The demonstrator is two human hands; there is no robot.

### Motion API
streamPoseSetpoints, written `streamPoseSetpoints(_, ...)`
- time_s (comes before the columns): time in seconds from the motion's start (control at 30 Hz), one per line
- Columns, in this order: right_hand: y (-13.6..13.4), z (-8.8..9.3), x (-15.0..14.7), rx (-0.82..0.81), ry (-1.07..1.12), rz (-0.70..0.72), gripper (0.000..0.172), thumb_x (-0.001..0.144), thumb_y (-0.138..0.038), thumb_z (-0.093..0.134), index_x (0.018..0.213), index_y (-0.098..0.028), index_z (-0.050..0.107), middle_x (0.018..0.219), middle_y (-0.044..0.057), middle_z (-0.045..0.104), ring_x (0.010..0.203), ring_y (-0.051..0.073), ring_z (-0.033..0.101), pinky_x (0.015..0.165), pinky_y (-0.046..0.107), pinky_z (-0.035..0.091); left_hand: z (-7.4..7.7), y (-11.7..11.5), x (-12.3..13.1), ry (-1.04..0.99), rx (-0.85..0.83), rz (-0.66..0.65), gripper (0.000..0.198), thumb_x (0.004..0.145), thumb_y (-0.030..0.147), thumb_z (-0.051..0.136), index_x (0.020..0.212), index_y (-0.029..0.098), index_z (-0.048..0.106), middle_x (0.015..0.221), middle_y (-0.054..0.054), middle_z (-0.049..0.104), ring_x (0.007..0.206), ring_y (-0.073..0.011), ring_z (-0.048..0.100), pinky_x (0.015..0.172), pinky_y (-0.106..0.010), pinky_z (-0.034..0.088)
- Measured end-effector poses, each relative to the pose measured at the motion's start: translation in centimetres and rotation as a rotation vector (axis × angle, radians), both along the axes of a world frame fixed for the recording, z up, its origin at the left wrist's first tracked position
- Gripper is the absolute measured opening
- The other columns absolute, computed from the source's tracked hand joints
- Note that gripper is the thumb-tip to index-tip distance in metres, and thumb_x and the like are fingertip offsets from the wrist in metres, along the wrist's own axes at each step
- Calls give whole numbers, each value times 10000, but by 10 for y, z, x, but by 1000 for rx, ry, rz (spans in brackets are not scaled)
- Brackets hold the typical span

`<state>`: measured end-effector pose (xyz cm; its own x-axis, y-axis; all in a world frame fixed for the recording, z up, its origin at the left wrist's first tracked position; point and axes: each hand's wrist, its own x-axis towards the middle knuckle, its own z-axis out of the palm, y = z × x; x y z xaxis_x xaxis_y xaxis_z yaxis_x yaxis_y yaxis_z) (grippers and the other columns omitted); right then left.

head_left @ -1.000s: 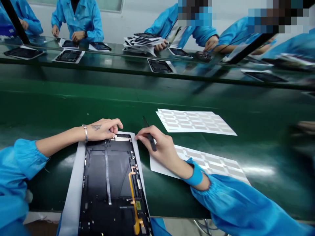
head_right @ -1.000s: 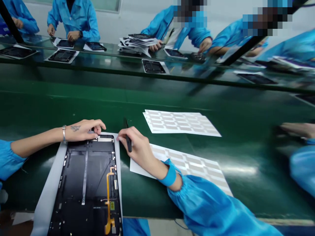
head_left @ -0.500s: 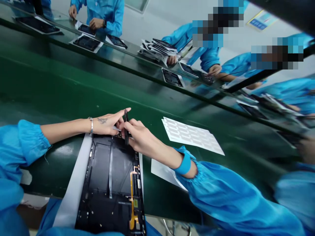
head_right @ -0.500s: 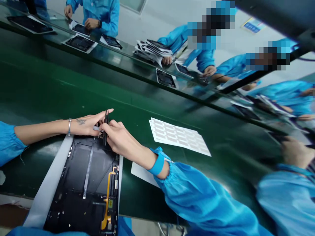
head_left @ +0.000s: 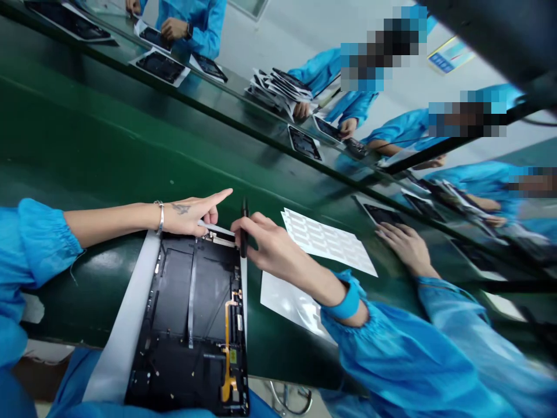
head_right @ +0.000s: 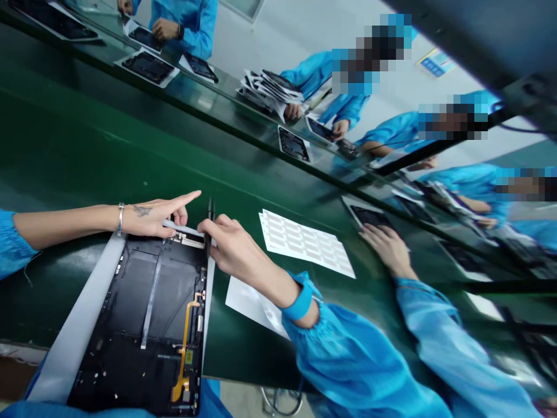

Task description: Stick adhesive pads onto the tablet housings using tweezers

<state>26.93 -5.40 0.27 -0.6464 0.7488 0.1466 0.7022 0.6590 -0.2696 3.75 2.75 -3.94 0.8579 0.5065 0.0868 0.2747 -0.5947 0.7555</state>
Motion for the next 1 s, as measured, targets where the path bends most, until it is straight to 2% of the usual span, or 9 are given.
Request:
streamPoseSetpoints(0.07,-12,-7,4,31,165,-88,198,898,-84,496,1008,-238,556,870,55,664,827,225,616,725,354,500,1,0,-1,1,-3,-10,1006,774,176,551,1613,126,-1,1071,-49,626,945,-166,578,858,-251,442)
streamPoseSetpoints(0.13,-25,-17,7,48,264,-99,209,953,-129,481,1097,-249,573,1002,80,698,944,234,665,802,380,542,3,0,-2,4,-9,-11,998,777,177,551,1614,135,11,1071,-47,630,943,-165,577,856,-251,441)
streamPoseSetpoints(0.23,-40,-33,12,66,217,8,381,965,-105,431,1301,-251,535,1202,123,687,1159,264,640,921,440,541,6,-1,-3,13,-24,3,988,785,182,548,1613,111,14,1072,-52,627,947,-168,580,869,-264,442)
streamPoseSetpoints(0.3,-44,-38,17,113,146,39,443,960,-99,440,1374,-241,505,1250,144,671,1215,282,613,945,462,530,8,-2,-4,22,-33,5,980,794,192,551,1612,100,19,1076,-55,625,952,-171,583,876,-273,442)
streamPoseSetpoints(0.5,-38,-29,13,224,149,-41,293,968,-119,468,1194,-242,608,990,111,683,1025,278,630,813,405,529,12,-3,-7,46,-50,8,941,813,196,550,1611,105,59,1072,-59,632,956,-168,586,885,-283,436)
streamPoseSetpoints(0.63,-25,-26,-7,190,196,-13,300,969,-107,432,1158,-254,613,1027,103,689,1014,261,627,825,394,514,11,-2,-10,26,-44,-12,893,847,194,537,1614,156,82,1068,-52,632,961,-167,588,888,-293,437)
streamPoseSetpoints(0.8,-12,-34,-17,199,148,30,353,922,-58,436,1178,-224,613,1027,117,707,1072,277,614,829,397,514,8,0,-11,5,-42,-27,835,875,160,499,1610,162,103,1076,-61,625,989,-176,583,929,-315,441)
streamPoseSetpoints(0.93,-6,-43,-15,206,148,94,332,943,-95,436,1185,-228,621,1051,122,709,1126,286,603,878,428,512,10,-4,-13,62,99,6,723,917,212,516,1579,176,227,1238,-105,583,1143,-231,527,1035,-381,398)
streamPoseSetpoints(1.0,-4,-44,-15,154,243,98,270,977,-147,435,1152,-232,623,1040,111,706,1061,258,630,856,399,531,14,-9,-14,130,191,60,643,927,230,525,1532,173,315,1300,-125,545,1184,-254,501,1051,-399,389)
